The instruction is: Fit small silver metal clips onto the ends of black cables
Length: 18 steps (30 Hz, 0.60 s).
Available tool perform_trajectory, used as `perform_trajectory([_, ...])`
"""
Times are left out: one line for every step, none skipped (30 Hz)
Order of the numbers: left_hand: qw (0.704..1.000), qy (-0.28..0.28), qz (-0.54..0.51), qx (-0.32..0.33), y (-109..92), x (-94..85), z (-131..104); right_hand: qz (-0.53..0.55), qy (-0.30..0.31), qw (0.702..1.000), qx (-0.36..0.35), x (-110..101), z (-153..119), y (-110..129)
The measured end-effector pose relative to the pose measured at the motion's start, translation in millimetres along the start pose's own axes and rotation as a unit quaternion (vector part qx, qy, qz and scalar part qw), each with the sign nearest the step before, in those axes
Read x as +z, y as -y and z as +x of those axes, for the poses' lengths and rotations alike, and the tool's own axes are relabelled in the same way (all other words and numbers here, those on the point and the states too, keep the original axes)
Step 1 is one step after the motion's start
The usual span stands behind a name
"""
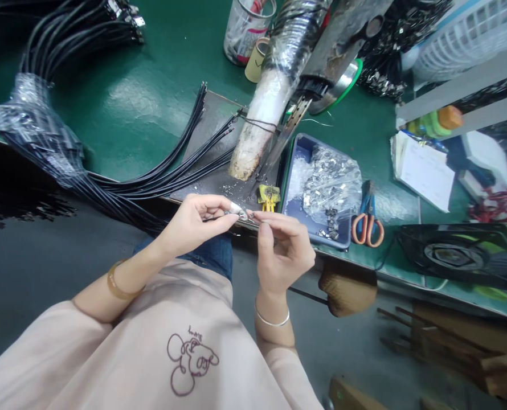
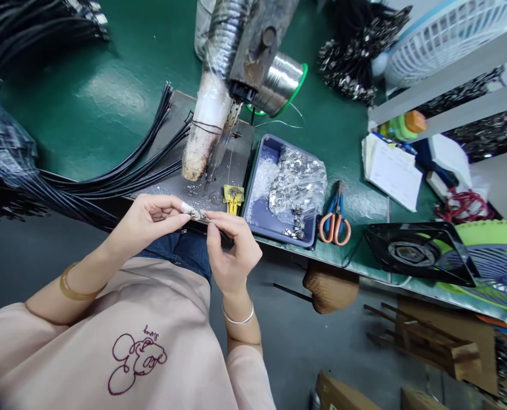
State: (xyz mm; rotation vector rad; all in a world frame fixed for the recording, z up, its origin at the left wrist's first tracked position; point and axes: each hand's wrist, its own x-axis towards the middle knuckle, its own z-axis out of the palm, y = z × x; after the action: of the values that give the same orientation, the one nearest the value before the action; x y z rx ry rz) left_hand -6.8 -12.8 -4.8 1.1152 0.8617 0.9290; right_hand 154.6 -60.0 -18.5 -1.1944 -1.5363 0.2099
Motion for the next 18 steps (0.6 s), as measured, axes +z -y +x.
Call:
perform_trajectory([1.000,0.000,0.000,-0.003,0,-0.4,0,0.008,0.005,1.000,0.019,0,0,-1])
perform_trajectory([1.000,0.000,0.000,-0.005,1,-0.6,1,0.010,0.013,1.000,0.026,1,1,-2])
perform_trajectory([1.000,-0.001,0.000,-0.006,1,-0.6,1,0.007,0.019,1.000,0.022,1,2,-2])
perform_trajectory([1.000,-0.003,0.000,-0.005,1,-0.3,2,0.000,0.023,1.000,0.009,1,3,-2])
perform_trajectory([1.000,-0.005,0.000,-0.003,1,0.2,3,-0.010,0.025,1.000,-0.008,1,4,-2])
perform_trajectory([1.000,-0.006,0.000,0.000,0,0.8,3,-0.022,0.024,0.999,-0.027,1,5,-1])
perform_trajectory([1.000,-0.008,0.000,0.002,0,1.5,4,-0.035,0.022,0.998,-0.045,1,6,-1])
perform_trajectory([1.000,-0.010,0.001,0.004,-1,2.2,5,-0.048,0.020,0.997,-0.060,1,7,-1])
perform_trajectory([1.000,-0.013,0.005,0.005,-2,2.9,5,-0.061,0.020,0.995,-0.072,1,8,-1])
perform_trajectory([1.000,-0.017,0.010,0.007,-2,3.6,6,-0.073,0.020,0.994,-0.080,1,8,-1])
perform_trajectory([1.000,-0.022,0.017,0.009,-3,4.2,7,-0.083,0.022,0.992,-0.088,1,8,-2])
perform_trajectory([0.999,-0.027,0.023,0.011,-3,4.7,7,-0.091,0.023,0.991,-0.094,1,9,-2])
perform_trajectory([0.999,-0.031,0.029,0.011,-3,5.2,8,-0.098,0.025,0.990,-0.100,2,9,-3])
perform_trajectory([0.999,-0.034,0.032,0.011,-3,5.7,9,-0.104,0.025,0.989,-0.107,2,9,-4])
perform_trajectory([0.999,-0.037,0.034,0.010,-3,6.2,10,-0.110,0.025,0.987,-0.112,2,10,-5])
perform_trajectory([0.999,-0.040,0.033,0.010,-3,6.6,11,-0.116,0.023,0.986,-0.117,3,10,-5])
perform_trajectory([0.998,-0.044,0.032,0.010,-2,7.1,12,-0.123,0.021,0.985,-0.119,4,11,-6])
perform_trajectory([0.998,-0.049,0.031,0.011,-2,7.5,14,-0.128,0.017,0.984,-0.120,5,11,-6])
